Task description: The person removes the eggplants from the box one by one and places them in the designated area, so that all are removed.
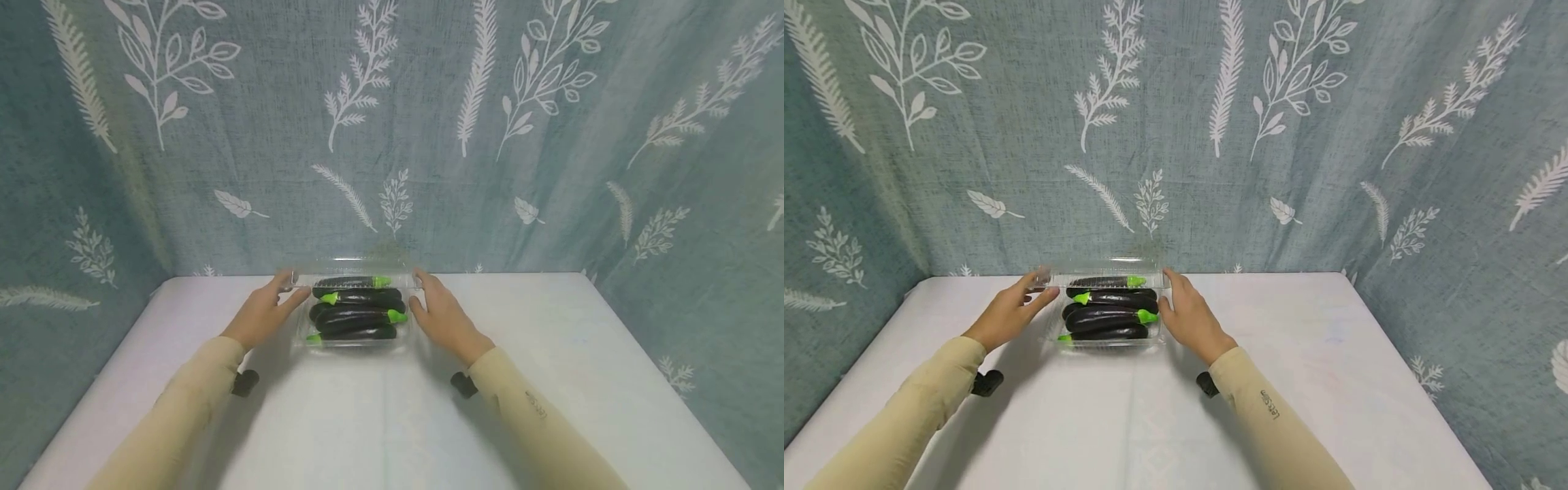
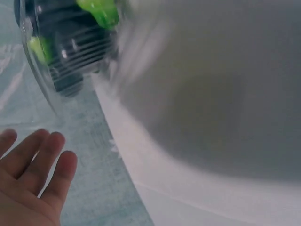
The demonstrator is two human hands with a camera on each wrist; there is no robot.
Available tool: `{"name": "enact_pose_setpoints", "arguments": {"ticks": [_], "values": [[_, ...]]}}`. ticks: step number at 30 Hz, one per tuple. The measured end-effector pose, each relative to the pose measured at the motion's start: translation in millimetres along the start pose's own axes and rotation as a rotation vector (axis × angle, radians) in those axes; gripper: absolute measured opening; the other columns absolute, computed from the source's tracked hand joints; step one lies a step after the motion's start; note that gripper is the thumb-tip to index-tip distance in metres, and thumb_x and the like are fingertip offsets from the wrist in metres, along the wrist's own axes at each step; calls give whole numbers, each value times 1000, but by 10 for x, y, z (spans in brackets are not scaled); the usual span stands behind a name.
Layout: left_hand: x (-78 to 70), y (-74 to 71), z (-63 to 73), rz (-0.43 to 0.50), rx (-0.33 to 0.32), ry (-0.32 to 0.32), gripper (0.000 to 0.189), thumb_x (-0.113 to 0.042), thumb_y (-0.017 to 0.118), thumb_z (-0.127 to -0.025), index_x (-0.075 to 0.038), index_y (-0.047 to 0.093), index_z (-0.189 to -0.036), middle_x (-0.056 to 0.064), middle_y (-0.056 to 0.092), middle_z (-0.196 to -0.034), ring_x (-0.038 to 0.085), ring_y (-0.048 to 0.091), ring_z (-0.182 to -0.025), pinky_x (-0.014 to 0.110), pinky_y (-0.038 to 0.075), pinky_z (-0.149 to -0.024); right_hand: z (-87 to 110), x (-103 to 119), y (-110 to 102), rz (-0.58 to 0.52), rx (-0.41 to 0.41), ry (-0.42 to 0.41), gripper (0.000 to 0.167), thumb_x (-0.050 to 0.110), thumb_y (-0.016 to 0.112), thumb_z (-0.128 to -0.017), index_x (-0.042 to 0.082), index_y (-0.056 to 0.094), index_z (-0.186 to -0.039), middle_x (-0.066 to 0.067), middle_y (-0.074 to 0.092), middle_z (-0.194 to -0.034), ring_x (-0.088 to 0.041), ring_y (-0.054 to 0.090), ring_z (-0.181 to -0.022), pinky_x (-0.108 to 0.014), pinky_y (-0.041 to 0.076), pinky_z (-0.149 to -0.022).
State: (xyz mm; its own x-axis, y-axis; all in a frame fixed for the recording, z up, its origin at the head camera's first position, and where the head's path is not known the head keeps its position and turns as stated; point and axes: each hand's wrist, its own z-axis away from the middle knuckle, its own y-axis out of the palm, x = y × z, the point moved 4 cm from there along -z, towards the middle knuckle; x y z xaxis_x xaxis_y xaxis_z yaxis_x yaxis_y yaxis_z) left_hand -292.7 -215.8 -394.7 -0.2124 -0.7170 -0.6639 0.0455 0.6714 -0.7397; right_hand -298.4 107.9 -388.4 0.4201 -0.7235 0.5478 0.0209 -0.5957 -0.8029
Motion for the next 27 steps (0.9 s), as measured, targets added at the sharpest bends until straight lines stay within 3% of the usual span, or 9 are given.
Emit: {"name": "enact_pose_setpoints", "arguments": {"ticks": [4,7,11,16,23,27], "values": [[12,-13,-106,49,28,5,72,-58,44,-104,-14,29,-159,24,46,-152,49,43,-136,63,35,-111,-117,-75,-1,2,62,32,60,22,51,-105,-1,28,-156,-20,42,-155,-35,44,-140,-47,34,-117],[18,-27,-180,76,38,3,72,-56,43,-105,-10,31,-158,22,48,-151,46,43,-138,63,36,-111,-204,-107,-11,-32,81,45,56,20,54,-104,1,33,-152,-19,46,-152,-37,49,-136,-49,40,-113],[9,-49,-285,98,26,4,73,-54,45,-105,-4,31,-157,20,50,-150,43,44,-138,62,35,-111,-315,-143,-43,-113,56,66,54,17,54,-103,4,35,-152,-16,51,-148,-38,53,-132,-49,44,-109],[-50,-70,-418,117,37,-25,73,-51,45,-107,-5,24,-160,20,50,-150,42,43,-140,62,32,-114,-397,-205,-71,-178,25,106,60,17,54,-102,7,32,-157,-14,53,-147,-35,55,-130,-49,45,-108],[-100,-98,-546,146,47,-66,73,-46,46,-107,-5,20,-162,26,47,-150,44,42,-139,62,32,-114,-452,-196,-32,-281,1,117,68,15,58,-100,1,26,-159,-23,41,-151,-38,57,-126,-50,47,-106],[-101,-109,-597,142,51,-82,77,-46,45,-107,-2,13,-162,27,44,-152,44,39,-141,61,31,-115,-492,-180,0,-305,-6,151,72,19,59,-100,3,23,-160,-20,38,-154,-36,52,-132,-49,44,-109]]}}
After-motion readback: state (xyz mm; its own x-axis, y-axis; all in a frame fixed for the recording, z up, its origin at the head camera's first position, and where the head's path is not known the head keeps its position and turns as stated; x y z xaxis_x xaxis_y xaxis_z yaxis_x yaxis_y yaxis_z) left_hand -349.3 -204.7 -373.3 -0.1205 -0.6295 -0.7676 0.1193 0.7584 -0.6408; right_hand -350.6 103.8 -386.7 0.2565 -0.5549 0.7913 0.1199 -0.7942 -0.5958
